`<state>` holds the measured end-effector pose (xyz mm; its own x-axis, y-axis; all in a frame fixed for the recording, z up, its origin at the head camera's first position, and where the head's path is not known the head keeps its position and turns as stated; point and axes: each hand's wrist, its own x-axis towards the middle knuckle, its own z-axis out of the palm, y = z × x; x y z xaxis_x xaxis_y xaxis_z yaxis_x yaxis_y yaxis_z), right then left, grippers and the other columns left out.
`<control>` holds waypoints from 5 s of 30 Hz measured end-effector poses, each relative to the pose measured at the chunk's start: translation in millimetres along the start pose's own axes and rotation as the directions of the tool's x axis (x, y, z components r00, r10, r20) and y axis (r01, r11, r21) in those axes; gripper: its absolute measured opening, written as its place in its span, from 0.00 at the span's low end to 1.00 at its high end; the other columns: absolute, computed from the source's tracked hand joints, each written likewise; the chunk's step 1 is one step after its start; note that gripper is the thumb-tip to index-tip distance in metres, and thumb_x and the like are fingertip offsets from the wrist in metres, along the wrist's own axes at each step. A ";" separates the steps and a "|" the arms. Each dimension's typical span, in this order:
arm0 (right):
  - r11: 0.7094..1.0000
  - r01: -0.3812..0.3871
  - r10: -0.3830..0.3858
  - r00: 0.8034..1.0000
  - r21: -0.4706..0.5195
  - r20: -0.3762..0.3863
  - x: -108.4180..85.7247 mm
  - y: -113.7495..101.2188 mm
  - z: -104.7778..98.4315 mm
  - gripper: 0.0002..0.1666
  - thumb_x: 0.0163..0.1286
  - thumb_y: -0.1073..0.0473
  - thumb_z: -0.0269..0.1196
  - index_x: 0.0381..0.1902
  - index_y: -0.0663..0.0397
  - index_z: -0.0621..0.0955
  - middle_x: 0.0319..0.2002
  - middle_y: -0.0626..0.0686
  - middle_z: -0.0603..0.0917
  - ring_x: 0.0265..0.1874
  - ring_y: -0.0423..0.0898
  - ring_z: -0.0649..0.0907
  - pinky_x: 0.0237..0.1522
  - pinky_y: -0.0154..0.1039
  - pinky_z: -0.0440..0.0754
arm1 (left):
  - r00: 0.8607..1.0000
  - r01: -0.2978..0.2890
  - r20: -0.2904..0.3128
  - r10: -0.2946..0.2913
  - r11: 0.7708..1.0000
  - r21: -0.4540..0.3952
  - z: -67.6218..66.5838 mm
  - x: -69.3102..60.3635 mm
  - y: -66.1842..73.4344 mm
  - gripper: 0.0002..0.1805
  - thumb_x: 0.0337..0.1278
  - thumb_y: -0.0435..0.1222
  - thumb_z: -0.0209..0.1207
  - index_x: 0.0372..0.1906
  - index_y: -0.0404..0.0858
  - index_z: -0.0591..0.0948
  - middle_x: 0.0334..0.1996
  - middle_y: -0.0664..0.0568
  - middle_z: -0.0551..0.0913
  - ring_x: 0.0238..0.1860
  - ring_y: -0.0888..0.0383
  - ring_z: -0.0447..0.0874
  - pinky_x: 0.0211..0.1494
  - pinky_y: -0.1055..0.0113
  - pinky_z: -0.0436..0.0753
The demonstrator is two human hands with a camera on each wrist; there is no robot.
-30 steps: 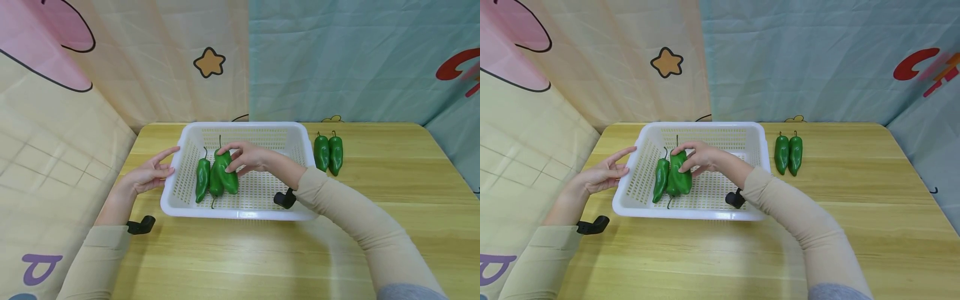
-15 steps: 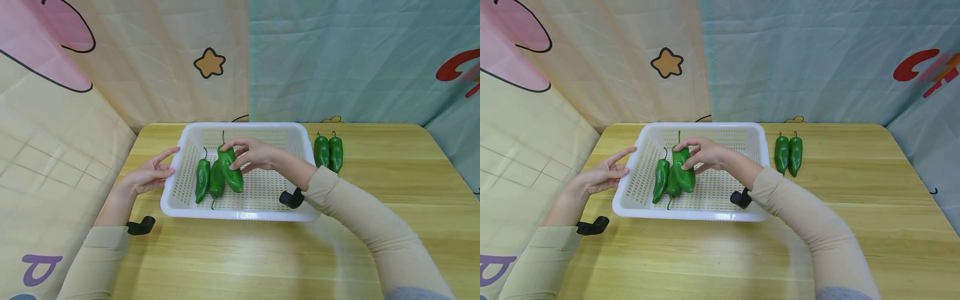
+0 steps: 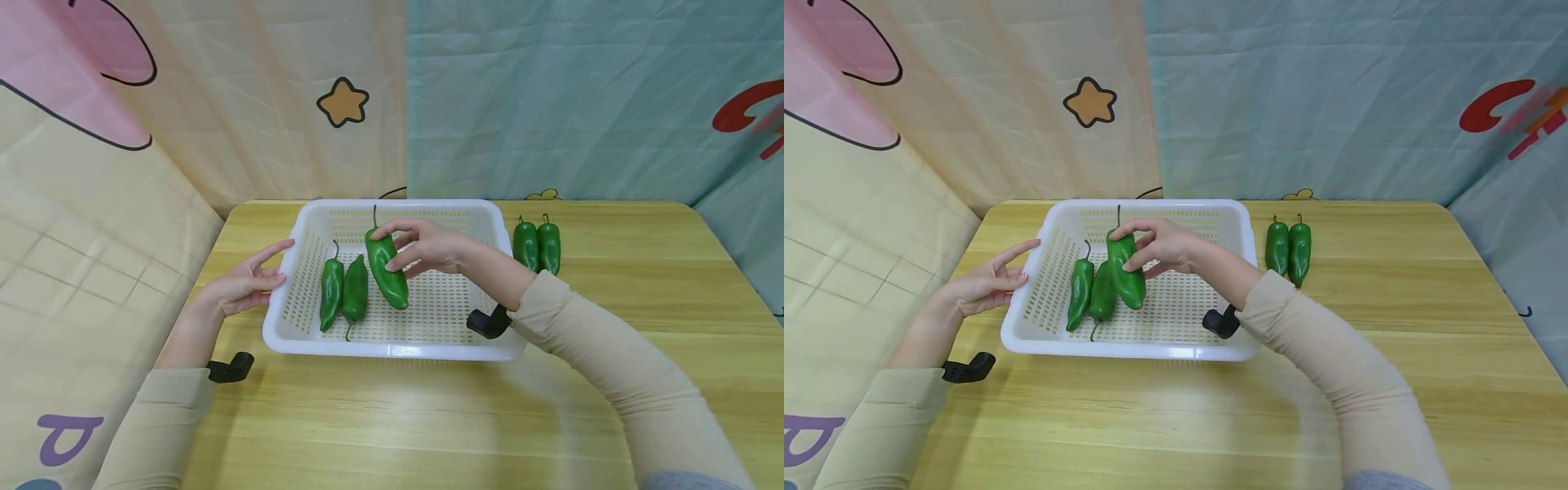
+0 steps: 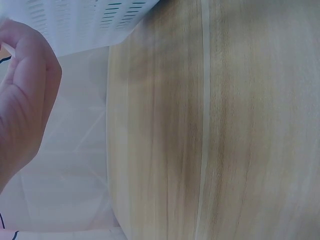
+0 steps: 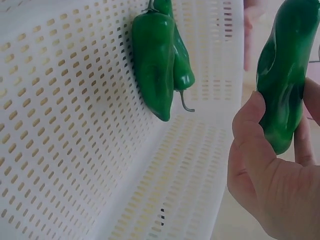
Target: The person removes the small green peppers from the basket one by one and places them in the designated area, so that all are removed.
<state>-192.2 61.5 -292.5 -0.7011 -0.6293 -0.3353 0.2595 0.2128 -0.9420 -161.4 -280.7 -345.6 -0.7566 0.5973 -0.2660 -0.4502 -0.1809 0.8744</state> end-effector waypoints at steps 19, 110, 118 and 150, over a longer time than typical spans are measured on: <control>0.995 0.090 -0.090 0.996 0.042 0.007 -26.1 -6.9 -20.4 0.29 0.57 0.78 0.60 0.57 0.59 0.71 0.47 0.63 0.69 0.37 0.51 0.80 0.40 0.51 0.83 | 1.000 0.007 -0.023 -0.006 1.000 0.023 -0.3 0.1 1.6 0.35 0.63 0.24 0.50 0.69 0.52 0.54 0.44 0.45 0.81 0.45 0.51 0.82 0.45 0.57 0.82; 0.993 0.120 -0.114 0.971 0.016 -0.209 -144.8 53.2 -133.9 0.26 0.62 0.78 0.56 0.52 0.46 0.76 0.48 0.63 0.62 0.38 0.51 0.82 0.39 0.45 0.83 | 1.000 0.008 -0.009 -0.008 1.000 -0.014 0.1 1.1 0.1 0.35 0.64 0.23 0.49 0.69 0.52 0.53 0.44 0.44 0.80 0.45 0.50 0.82 0.45 0.56 0.82; 0.988 0.150 -0.140 0.969 0.038 -0.206 -151.6 61.6 -143.0 0.27 0.62 0.79 0.54 0.53 0.47 0.76 0.46 0.60 0.69 0.38 0.51 0.82 0.39 0.45 0.83 | 1.000 0.005 -0.004 -0.005 1.000 -0.026 0.5 1.1 0.6 0.34 0.64 0.23 0.49 0.68 0.52 0.54 0.44 0.43 0.81 0.45 0.50 0.82 0.44 0.57 0.82; 0.991 0.115 -0.129 0.948 -0.065 -0.290 -169.0 92.0 -168.5 0.29 0.61 0.80 0.54 0.52 0.44 0.76 0.44 0.55 0.74 0.36 0.48 0.83 0.36 0.41 0.84 | 0.999 -0.020 0.031 0.020 1.000 -0.019 -1.7 0.9 -2.0 0.31 0.64 0.23 0.49 0.65 0.52 0.59 0.44 0.43 0.80 0.46 0.50 0.81 0.46 0.56 0.81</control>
<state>-161.8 313.4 -324.9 -0.8911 -0.4070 -0.2006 0.1336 0.1871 -0.9732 -162.0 -281.2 -348.3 -0.7506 0.6173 -0.2356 -0.4441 -0.2074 0.8716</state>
